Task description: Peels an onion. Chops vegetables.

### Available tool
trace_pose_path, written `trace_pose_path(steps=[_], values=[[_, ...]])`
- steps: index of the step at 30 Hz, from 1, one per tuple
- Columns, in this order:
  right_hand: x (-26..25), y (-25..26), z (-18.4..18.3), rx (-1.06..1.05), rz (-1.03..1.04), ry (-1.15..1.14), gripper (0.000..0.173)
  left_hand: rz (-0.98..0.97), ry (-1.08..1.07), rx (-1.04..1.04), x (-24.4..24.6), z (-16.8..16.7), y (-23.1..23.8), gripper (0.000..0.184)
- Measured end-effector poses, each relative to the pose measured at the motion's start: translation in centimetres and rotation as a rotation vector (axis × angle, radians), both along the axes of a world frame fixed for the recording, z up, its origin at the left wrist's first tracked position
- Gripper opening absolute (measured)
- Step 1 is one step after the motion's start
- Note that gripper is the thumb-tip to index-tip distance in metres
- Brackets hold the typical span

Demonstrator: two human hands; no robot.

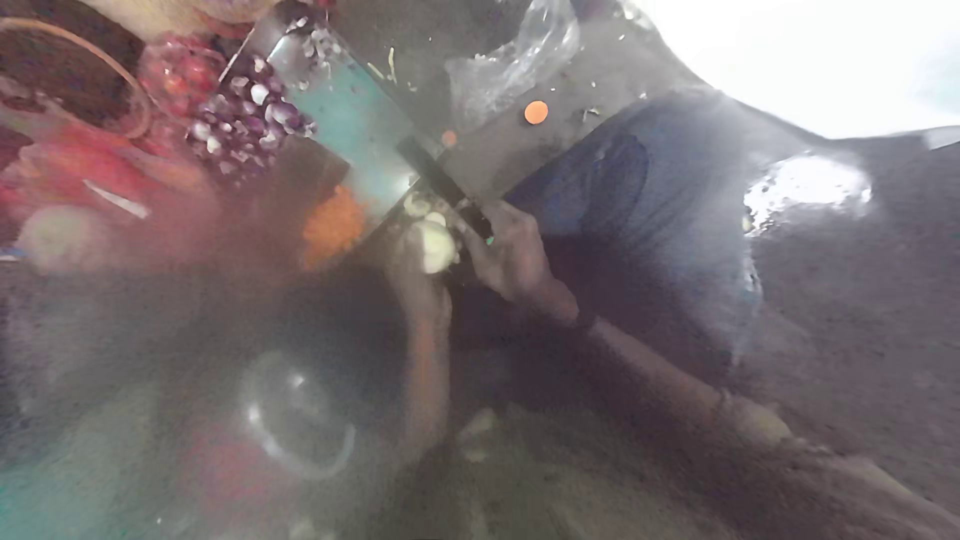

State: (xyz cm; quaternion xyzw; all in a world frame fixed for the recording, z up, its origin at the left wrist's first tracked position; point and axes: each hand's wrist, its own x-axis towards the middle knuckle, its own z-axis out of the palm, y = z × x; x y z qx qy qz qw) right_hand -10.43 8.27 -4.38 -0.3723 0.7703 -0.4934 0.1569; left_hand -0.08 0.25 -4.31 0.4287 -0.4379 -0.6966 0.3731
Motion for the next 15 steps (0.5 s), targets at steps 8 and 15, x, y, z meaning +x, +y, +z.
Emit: trace_pose_path(steps=[8,15], values=[[-1.1,0.3,-0.5,0.116,0.099,-0.008,0.024,0.028,0.319,0.158,0.2,-0.1,-0.2,0.031],[-0.8,0.1,-0.3,-0.048,0.152,-0.306,0.039,0.001,0.566,0.230,0.4,-0.6,-0.8,0.033]])
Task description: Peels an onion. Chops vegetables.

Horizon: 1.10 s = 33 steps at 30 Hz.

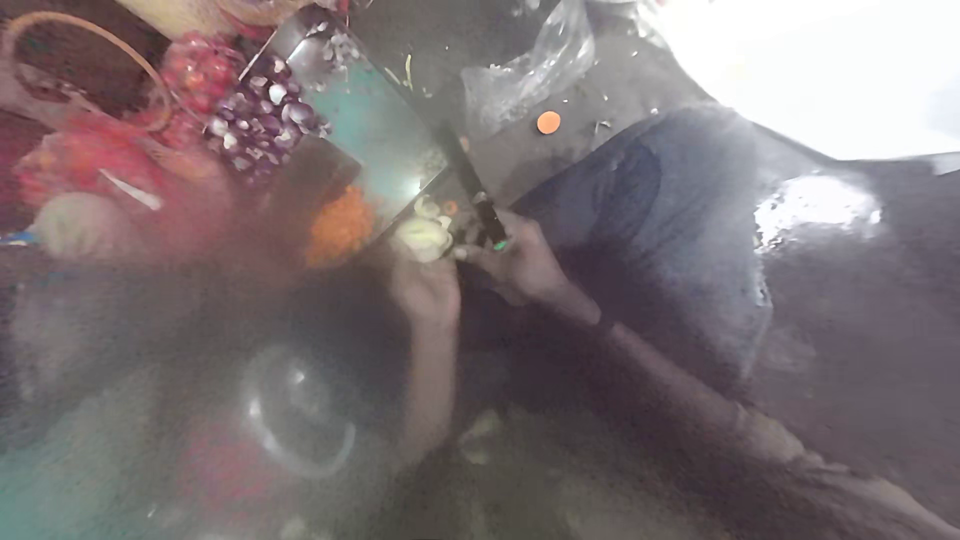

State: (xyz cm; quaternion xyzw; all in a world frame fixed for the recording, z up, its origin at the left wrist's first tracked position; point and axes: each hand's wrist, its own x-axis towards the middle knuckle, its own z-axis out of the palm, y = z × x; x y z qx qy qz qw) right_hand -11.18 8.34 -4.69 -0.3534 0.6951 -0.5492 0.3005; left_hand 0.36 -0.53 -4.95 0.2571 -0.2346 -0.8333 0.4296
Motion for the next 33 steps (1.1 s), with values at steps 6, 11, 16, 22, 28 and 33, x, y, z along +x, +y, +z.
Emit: trace_pose_path(steps=[6,11,16,22,28,33], values=[[1.4,-0.3,-0.4,-0.129,-0.088,0.126,0.035,-0.040,0.068,0.054,-0.4,0.5,0.9,0.034],[1.1,0.0,-0.2,-0.206,-0.138,0.099,0.022,-0.104,0.038,0.040,0.0,0.2,0.3,0.044],[1.2,0.1,-0.1,-0.204,-0.142,0.206,0.015,-0.053,0.020,0.029,-0.1,0.7,0.6,0.034],[2.4,0.1,-0.3,-0.189,-0.073,0.349,0.022,0.052,-0.037,0.077,-0.8,1.2,1.2,0.035],[2.2,-0.4,-0.3,-0.068,-0.210,0.316,0.020,-0.035,0.048,0.129,-0.8,0.8,1.4,0.037],[0.7,0.2,0.6,0.036,-0.254,0.170,0.022,-0.071,0.033,0.225,-0.8,0.5,0.9,0.050]])
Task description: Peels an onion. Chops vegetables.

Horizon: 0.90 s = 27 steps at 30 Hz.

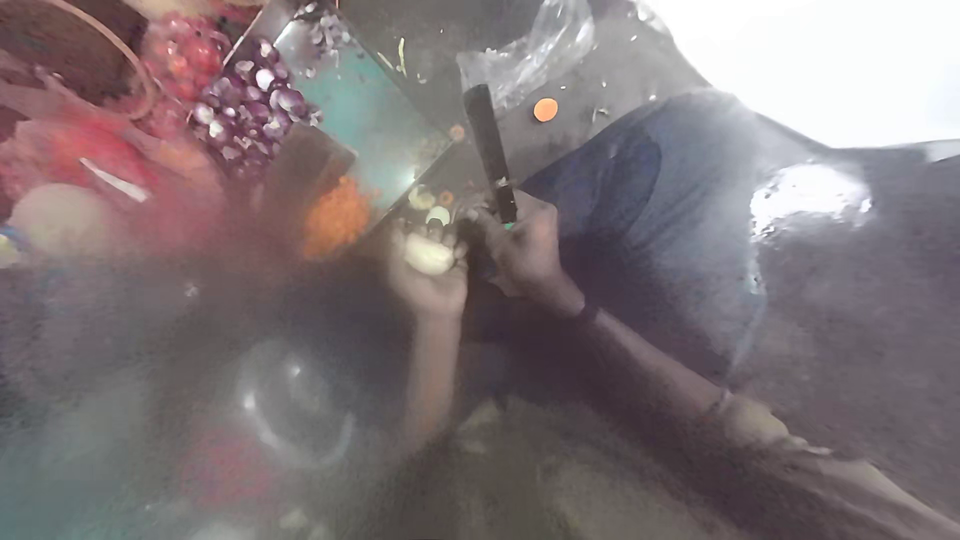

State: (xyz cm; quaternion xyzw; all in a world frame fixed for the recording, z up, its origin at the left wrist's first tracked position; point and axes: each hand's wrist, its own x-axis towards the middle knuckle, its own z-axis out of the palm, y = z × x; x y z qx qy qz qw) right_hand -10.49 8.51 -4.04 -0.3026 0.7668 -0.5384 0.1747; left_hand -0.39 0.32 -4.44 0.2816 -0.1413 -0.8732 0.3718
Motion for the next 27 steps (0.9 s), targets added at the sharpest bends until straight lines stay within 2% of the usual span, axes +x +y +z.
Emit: trace_pose_path(steps=[6,9,11,17,22,25,27], values=[[-0.9,-0.3,-0.1,0.139,0.075,0.021,0.029,0.041,0.042,-0.006,0.3,0.1,-0.3,0.047],[-1.1,0.5,0.1,0.210,0.113,0.009,0.051,0.056,0.011,0.025,0.2,-0.1,-0.4,0.057],[-1.0,0.7,0.2,0.231,0.113,-0.039,0.058,0.061,0.002,0.033,0.2,-0.3,-0.5,0.062],[-0.6,0.8,0.1,0.127,0.219,-0.180,0.044,0.068,-0.022,0.031,0.4,-0.3,-0.7,0.070],[0.7,0.0,-0.6,-0.081,0.286,0.012,0.033,0.123,-0.102,0.062,0.2,0.3,-0.6,0.067],[1.7,-0.1,-0.5,-0.017,0.325,0.242,0.032,0.161,-0.100,0.041,0.1,0.5,-0.5,0.055],[2.1,-0.1,-0.7,0.076,0.343,0.362,0.034,0.176,-0.117,0.036,0.1,0.5,-0.5,0.055]])
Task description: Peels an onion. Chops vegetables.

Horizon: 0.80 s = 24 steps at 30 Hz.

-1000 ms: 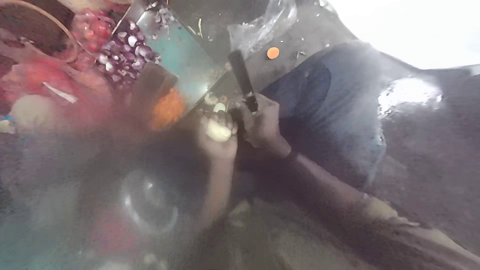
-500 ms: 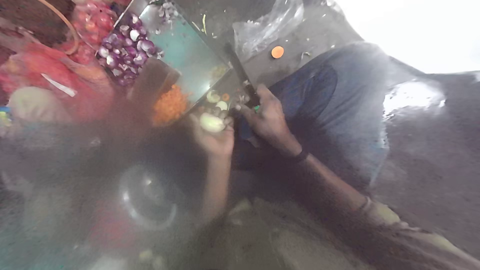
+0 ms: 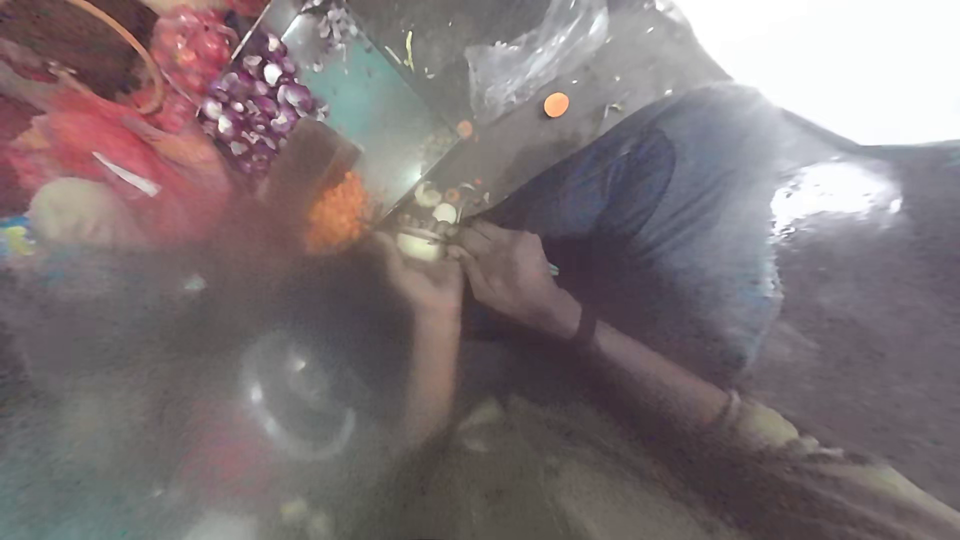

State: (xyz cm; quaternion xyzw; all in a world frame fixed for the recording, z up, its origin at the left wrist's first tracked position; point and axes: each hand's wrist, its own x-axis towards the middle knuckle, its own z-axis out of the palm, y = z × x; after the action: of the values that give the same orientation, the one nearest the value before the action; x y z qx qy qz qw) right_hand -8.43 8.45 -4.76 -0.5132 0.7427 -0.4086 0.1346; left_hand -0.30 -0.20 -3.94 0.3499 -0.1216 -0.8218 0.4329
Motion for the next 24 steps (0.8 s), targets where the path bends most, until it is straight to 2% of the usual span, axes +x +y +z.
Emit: trace_pose_path(steps=[4,8,14,17,21,24], values=[[0.9,0.1,0.2,0.079,0.028,0.081,0.033,0.049,-0.077,-0.087,-0.1,0.1,0.0,0.058],[1.5,0.0,0.0,0.016,0.002,0.117,0.030,0.057,-0.061,-0.087,0.2,0.5,0.0,0.070],[1.9,-0.2,-0.2,0.001,-0.065,0.016,0.029,0.035,0.069,-0.127,0.4,-0.7,-0.1,0.034],[2.0,-0.5,-0.2,0.069,-0.072,-0.032,0.032,0.086,0.114,-0.095,0.6,-0.7,0.1,0.032],[1.5,-0.4,-0.1,0.043,-0.108,-0.263,0.036,0.074,0.279,-0.042,0.5,-0.5,0.3,0.030],[1.5,0.0,0.3,-0.036,-0.046,-0.262,0.039,0.094,0.194,-0.119,0.3,-0.4,0.3,0.033]])
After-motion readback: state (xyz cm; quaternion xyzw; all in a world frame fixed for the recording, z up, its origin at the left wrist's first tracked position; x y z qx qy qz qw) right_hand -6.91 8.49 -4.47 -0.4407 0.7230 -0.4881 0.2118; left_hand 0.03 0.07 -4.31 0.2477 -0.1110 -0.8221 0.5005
